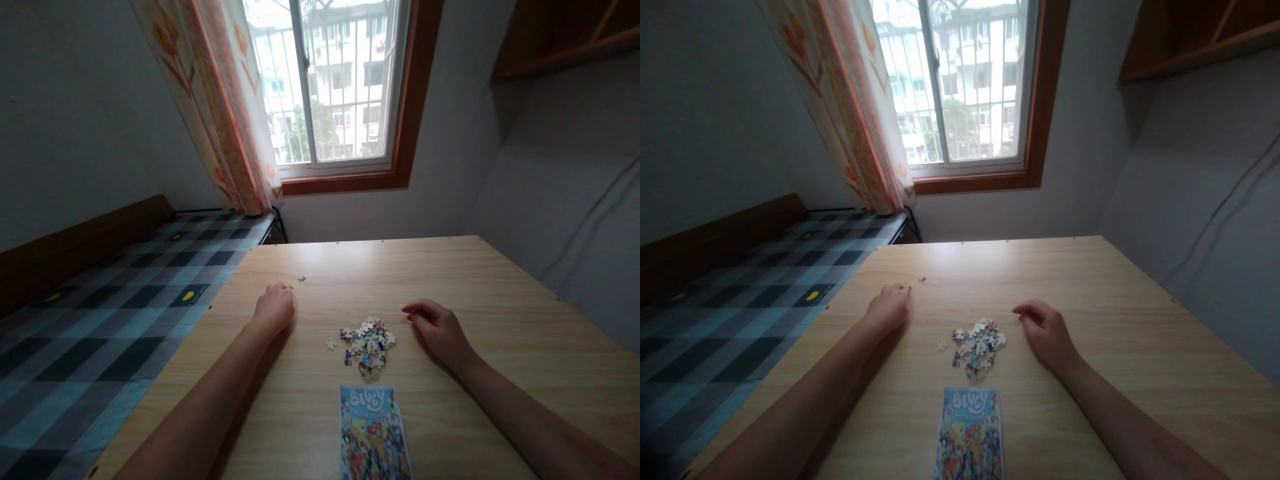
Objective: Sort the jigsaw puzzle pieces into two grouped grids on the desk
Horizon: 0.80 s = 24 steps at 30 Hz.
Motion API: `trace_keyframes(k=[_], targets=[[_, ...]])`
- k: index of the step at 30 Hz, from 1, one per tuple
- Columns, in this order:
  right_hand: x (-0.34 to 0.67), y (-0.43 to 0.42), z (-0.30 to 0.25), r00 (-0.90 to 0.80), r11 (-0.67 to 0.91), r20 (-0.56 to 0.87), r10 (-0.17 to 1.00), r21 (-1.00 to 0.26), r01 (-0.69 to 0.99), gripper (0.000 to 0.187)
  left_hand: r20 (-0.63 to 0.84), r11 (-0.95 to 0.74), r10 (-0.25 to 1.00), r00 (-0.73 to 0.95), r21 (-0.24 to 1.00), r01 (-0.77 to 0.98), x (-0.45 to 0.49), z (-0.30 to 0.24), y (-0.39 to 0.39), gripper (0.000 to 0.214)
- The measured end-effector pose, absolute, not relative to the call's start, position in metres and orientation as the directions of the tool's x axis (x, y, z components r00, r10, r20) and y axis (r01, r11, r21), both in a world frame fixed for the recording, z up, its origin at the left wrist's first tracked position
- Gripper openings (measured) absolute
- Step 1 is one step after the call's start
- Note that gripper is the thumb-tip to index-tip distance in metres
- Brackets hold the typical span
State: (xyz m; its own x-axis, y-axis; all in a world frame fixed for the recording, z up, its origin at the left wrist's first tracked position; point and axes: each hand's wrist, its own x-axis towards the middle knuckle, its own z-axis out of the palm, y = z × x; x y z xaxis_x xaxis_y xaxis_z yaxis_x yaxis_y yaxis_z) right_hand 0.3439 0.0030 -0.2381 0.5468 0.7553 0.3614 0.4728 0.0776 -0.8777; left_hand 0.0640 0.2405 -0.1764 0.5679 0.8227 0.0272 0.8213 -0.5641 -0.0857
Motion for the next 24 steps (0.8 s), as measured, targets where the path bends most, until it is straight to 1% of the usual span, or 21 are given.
trace_keyframes(k=[3,7,12,15,17,18,21,23,24], targets=[[0.345,0.003,-0.239,0.552,0.067,0.348,0.758,-0.883,0.465,0.02,0.068,-0.519,0.851,0.521,-0.05,0.853,0.068,-0.176,0.258,0.035],[0.346,0.002,-0.237,0.57,0.057,0.331,0.752,-0.894,0.444,0.02,0.228,-0.469,0.856,0.464,-0.034,0.883,0.069,-0.182,0.257,0.038],[0.347,0.004,-0.235,0.559,0.051,0.307,0.77,-0.903,0.426,0.021,0.197,-0.486,0.848,0.492,-0.082,0.87,0.066,-0.178,0.25,0.035],[0.347,0.003,-0.234,0.51,0.042,0.318,0.799,-0.876,0.481,0.021,0.163,-0.51,0.84,0.517,-0.086,0.856,0.071,-0.175,0.245,0.033],[0.345,0.002,-0.232,0.452,0.049,0.343,0.823,-0.836,0.546,0.021,0.186,-0.604,0.778,0.601,-0.046,0.796,0.077,-0.177,0.239,0.031],[0.343,0.001,-0.231,0.419,0.06,0.36,0.834,-0.813,0.579,0.021,0.207,-0.676,0.719,0.664,-0.015,0.737,0.08,-0.179,0.236,0.03],[0.338,-0.001,-0.227,0.315,0.112,0.405,0.858,-0.747,0.655,0.024,0.262,-0.871,0.487,0.833,0.077,0.485,0.088,-0.188,0.229,0.028],[0.336,-0.002,-0.225,0.264,0.131,0.422,0.867,-0.706,0.696,0.027,0.277,-0.925,0.379,0.883,0.122,0.359,0.091,-0.192,0.226,0.026],[0.335,-0.002,-0.225,0.243,0.134,0.426,0.871,-0.683,0.718,0.028,0.284,-0.934,0.355,0.891,0.143,0.327,0.091,-0.193,0.226,0.025]])
